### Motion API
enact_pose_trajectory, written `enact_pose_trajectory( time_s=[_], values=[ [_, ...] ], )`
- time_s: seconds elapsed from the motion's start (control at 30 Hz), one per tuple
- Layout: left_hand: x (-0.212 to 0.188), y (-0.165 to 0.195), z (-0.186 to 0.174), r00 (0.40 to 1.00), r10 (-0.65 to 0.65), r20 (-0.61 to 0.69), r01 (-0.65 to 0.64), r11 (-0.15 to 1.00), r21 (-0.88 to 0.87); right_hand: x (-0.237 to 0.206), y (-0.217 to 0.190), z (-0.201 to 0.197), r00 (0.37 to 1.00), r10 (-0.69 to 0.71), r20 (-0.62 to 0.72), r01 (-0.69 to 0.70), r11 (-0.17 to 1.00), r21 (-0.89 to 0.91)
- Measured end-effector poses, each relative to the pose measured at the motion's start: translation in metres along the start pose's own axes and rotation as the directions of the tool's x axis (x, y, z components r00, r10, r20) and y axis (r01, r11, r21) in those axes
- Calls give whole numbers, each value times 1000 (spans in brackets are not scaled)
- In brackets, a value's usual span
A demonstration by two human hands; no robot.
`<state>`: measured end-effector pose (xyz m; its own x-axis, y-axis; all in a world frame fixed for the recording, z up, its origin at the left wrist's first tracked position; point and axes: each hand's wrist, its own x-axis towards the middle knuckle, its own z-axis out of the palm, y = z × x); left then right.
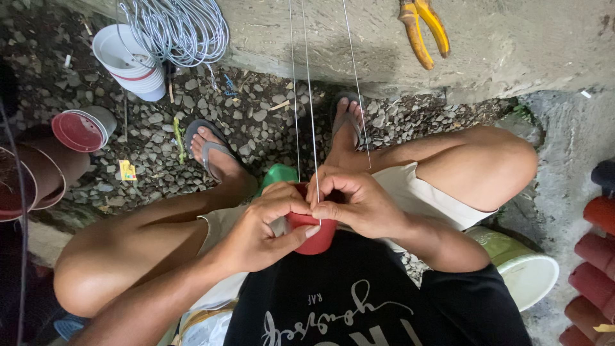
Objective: The person sits on the ground and uses pliers to bend and twist metal wires into hanger shapes. They then insert the wires into a small red plastic pot and continue to secure them with the pliers.
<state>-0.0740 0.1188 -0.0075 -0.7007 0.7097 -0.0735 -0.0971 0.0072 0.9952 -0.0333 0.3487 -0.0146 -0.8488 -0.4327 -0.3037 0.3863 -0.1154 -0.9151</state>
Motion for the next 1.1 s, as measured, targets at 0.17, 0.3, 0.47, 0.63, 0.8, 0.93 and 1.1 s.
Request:
enact_pose_trajectory(
  time_s=[0.17,0.3,0.47,0.63,0.8,0.93,1.1],
  values=[
    [-5,-6,5,996,-83,-23,82,996,-35,2,4,0,1000,-6,-1,7,997,73],
    [-11,-20,15,970,-234,-66,221,963,-156,3,6,0,997,-45,-60,35,986,-161],
    [-18,-42,25,954,-275,-120,258,956,-142,6,16,0,995,-86,-46,65,936,-346],
    [-22,-58,29,956,-249,-155,242,968,-65,9,30,-2,999,6,-42,-18,959,-283],
    [-27,-70,32,955,-256,-150,238,963,-130,15,35,-2,999,-14,-33,4,958,-288],
    [-28,-78,32,960,-233,-154,208,965,-159,19,31,-10,991,-120,-57,77,868,-491],
    [-30,-79,29,958,-253,-137,231,960,-158,56,15,-116,827,-457,-327,-132,408,-903]
  ],
)
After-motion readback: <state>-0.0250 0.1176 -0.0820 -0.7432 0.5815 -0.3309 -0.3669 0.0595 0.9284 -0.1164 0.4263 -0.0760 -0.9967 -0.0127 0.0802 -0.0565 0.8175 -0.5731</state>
